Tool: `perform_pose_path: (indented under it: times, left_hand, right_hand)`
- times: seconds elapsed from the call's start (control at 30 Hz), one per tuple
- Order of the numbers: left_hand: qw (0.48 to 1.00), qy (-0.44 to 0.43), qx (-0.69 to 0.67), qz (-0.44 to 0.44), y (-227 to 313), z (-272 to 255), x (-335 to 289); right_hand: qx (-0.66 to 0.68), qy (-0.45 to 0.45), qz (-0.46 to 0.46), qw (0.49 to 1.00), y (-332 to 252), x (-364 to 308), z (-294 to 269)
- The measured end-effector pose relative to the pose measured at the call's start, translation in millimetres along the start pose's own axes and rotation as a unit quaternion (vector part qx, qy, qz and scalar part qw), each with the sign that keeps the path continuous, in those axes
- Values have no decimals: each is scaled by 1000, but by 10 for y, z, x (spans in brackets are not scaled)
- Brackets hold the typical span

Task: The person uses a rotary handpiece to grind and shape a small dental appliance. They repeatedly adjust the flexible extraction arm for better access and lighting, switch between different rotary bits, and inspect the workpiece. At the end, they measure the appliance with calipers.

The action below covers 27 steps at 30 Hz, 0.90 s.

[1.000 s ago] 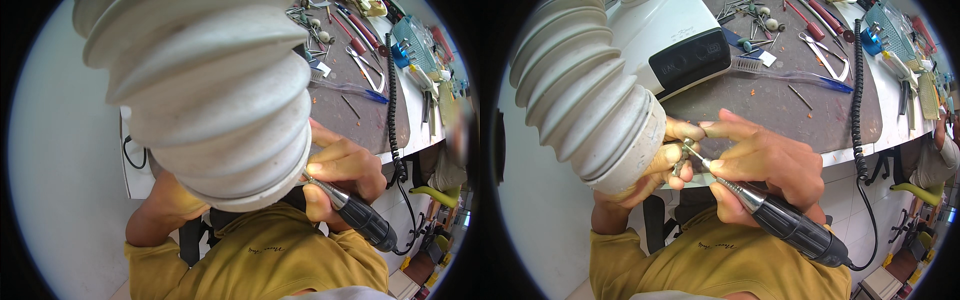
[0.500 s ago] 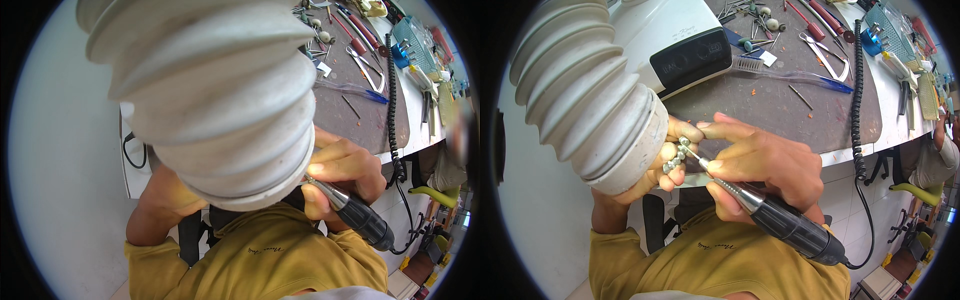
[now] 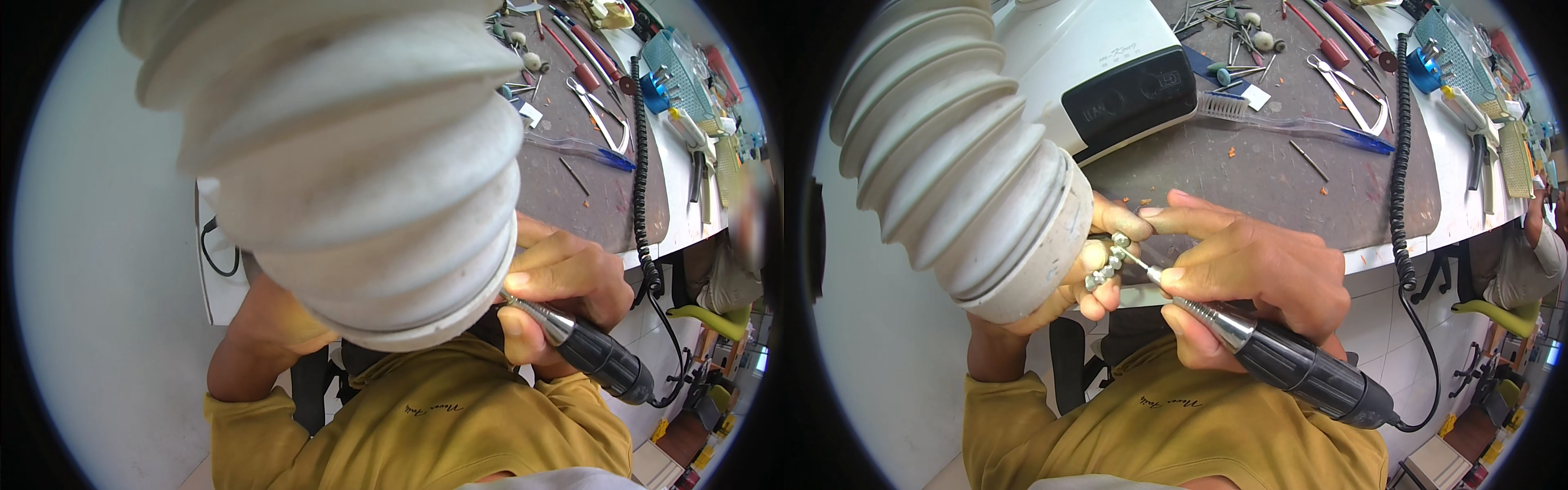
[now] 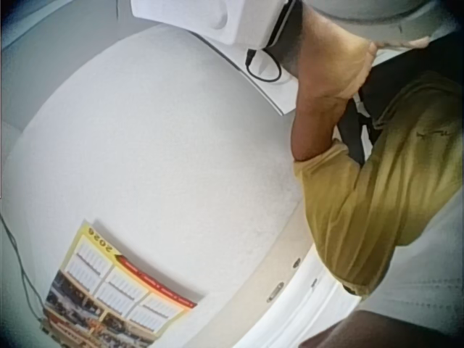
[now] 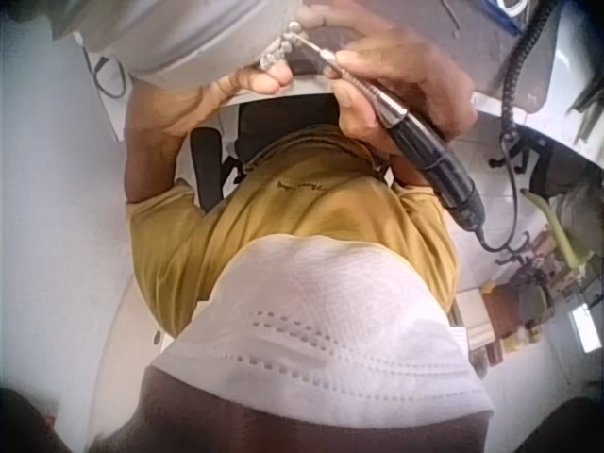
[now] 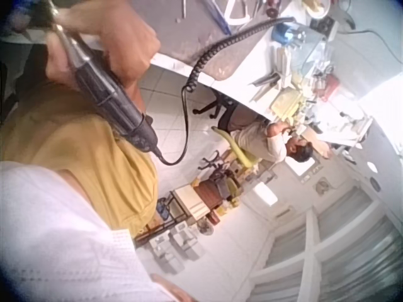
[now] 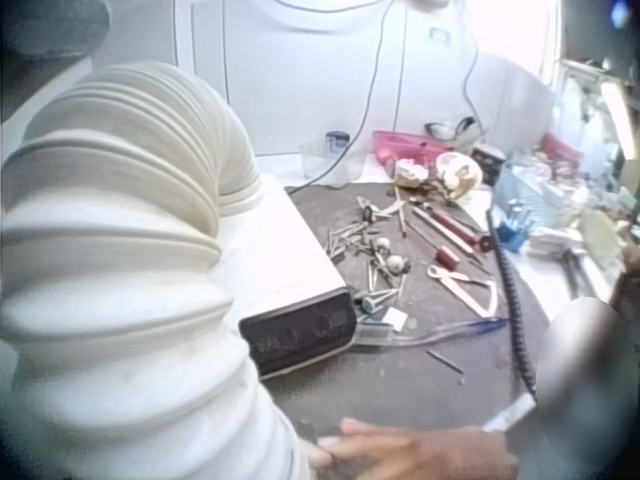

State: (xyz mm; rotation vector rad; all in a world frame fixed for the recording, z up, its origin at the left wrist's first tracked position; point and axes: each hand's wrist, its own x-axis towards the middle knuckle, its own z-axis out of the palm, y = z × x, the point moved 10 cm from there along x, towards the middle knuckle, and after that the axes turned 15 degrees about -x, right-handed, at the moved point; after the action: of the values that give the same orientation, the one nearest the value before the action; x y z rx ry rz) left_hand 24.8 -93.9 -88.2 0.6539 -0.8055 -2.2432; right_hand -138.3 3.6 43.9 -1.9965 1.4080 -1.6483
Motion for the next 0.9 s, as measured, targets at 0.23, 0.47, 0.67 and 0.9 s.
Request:
perform_pose_path:
  times: [0.23, 0.47, 0.67, 0.9]
  left_hand:
    - [993, -28, 97, 56, 88, 88, 1]
    - [987, -11, 158, 34, 131, 120, -8]
    - [979, -5, 203, 23, 162, 132, -25]
    - [993, 17, 115, -6, 117, 83, -48]
  right_hand:
    - [60, 9, -31, 998, -2, -28, -18]
    - [12, 2, -34, 999, -30, 18, 6]
    - [12, 52, 31, 998, 61, 16, -20]
    - [45, 77, 58, 994, 105, -29, -66]
